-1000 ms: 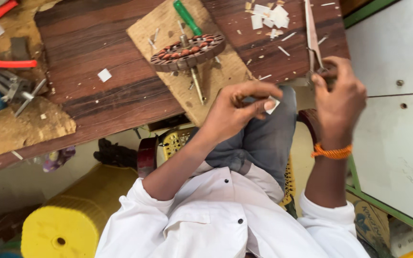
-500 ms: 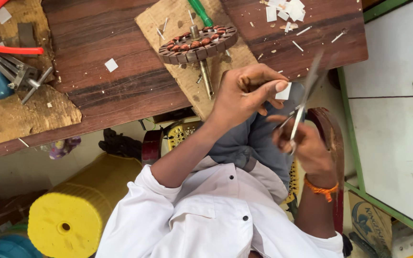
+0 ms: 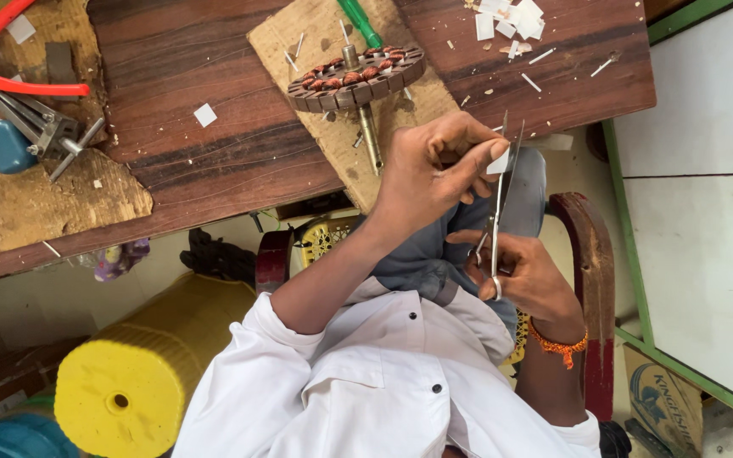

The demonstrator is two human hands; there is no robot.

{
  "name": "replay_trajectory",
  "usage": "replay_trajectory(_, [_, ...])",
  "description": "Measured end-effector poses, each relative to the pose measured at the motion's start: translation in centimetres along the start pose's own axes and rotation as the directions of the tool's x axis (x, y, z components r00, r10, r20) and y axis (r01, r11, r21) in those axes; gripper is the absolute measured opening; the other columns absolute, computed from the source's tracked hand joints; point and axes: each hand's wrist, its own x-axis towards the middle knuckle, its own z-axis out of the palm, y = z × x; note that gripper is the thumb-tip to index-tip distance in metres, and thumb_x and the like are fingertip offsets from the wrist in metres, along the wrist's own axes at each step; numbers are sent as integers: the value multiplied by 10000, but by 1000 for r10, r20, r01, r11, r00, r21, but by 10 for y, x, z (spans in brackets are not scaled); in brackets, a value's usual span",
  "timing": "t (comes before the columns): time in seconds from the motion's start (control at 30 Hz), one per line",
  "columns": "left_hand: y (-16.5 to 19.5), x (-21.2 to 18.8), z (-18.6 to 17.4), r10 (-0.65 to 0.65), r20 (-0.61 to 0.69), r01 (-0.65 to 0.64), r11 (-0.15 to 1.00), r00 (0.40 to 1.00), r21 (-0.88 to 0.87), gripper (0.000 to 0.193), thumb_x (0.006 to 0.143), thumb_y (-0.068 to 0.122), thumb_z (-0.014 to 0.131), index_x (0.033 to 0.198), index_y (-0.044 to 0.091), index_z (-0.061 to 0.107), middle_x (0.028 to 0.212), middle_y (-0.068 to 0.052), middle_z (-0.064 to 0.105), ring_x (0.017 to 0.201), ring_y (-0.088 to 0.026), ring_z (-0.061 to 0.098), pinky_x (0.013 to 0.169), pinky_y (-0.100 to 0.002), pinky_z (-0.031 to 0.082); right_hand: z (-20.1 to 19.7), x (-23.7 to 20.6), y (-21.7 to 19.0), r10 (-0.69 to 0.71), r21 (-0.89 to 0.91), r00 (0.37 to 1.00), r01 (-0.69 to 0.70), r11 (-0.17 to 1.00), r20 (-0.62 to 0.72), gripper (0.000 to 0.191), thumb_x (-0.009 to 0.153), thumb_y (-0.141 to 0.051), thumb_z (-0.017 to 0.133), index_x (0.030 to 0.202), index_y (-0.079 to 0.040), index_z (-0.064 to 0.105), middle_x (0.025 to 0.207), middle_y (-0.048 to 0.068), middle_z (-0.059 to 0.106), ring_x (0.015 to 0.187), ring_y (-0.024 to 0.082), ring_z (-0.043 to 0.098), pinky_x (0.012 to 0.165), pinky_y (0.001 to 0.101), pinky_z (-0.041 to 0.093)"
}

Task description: The person inserts small white insulating pieces into slots on a circular electrical component, using scissors to trim the pieces and a screwdriver to adjust the assembly. The person repeats this process for multiple slots around the component.

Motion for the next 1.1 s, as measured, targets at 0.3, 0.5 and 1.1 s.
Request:
replay_trajectory(0.3, [5, 5, -2, -21, 24, 21, 1000, 999, 4, 172, 1028, 175, 676, 1046, 5, 700, 798, -30, 747, 671, -62, 738, 521, -198, 571, -6, -1, -3, -65, 72, 998, 63, 995, 27, 895, 611, -433, 946, 1298, 74, 678, 760, 0, 641, 645, 51, 545, 571, 223, 407])
replay_trajectory(0.5, [4, 5, -5, -18, 25, 18, 1000, 1000, 0, 170, 1032, 177, 676, 1042, 9, 699, 800, -28, 734, 664, -61, 730, 518, -199, 568, -7, 1, -3, -67, 56, 998, 66, 996, 16, 875, 608, -430, 936, 1283, 72, 696, 753, 0, 649, 639, 49, 555, 568, 218, 417])
replay_trajectory(1.1, [8, 12, -11, -19, 55, 24, 996, 998, -85, 190, 1044, 207, 665, 1085, 23, 692, 850, -30, 743, 712, -79, 759, 527, -212, 578, -17, -14, 4, -82, -41, 996, 80, 996, -26, 601, 740, -414, 897, 1052, 76, 741, 757, 81, 747, 626, 114, 697, 554, 234, 559])
